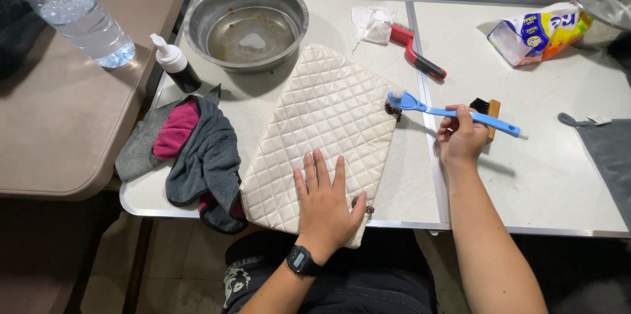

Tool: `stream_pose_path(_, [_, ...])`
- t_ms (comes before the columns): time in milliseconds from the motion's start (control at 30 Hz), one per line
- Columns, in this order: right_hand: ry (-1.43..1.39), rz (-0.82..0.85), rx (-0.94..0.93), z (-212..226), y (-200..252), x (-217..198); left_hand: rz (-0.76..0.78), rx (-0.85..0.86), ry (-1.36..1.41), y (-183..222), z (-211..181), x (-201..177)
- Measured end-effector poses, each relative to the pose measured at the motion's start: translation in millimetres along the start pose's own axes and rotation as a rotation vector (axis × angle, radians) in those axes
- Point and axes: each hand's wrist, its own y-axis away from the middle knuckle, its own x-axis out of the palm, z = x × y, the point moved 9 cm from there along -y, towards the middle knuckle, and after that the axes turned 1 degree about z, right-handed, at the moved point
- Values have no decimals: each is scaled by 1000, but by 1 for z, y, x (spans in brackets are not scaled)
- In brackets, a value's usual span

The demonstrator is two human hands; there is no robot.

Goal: Cleaning a white quilted leather handbag using cleaning solution and various brushes.

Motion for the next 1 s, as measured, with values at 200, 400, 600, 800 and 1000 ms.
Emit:
stream_pose_path(200, [45,10,68,18,15,8,-161,40,-170,3,-1,-2])
stream_pose_path(400, [125,103,44,23,14,24,-191,12,-157,1,3,-2])
stream_pose_path(600, [126,298,162,13,4,47,-20,0,-188,-11,15,2])
stream_pose_path(800, [373,700,408,-7,-22,59,-93,51,-78,-8,17,-18])
stream_pose_path(1000, [257,627,350,-3,-27,56,-184,51,-68,-2,15,-27])
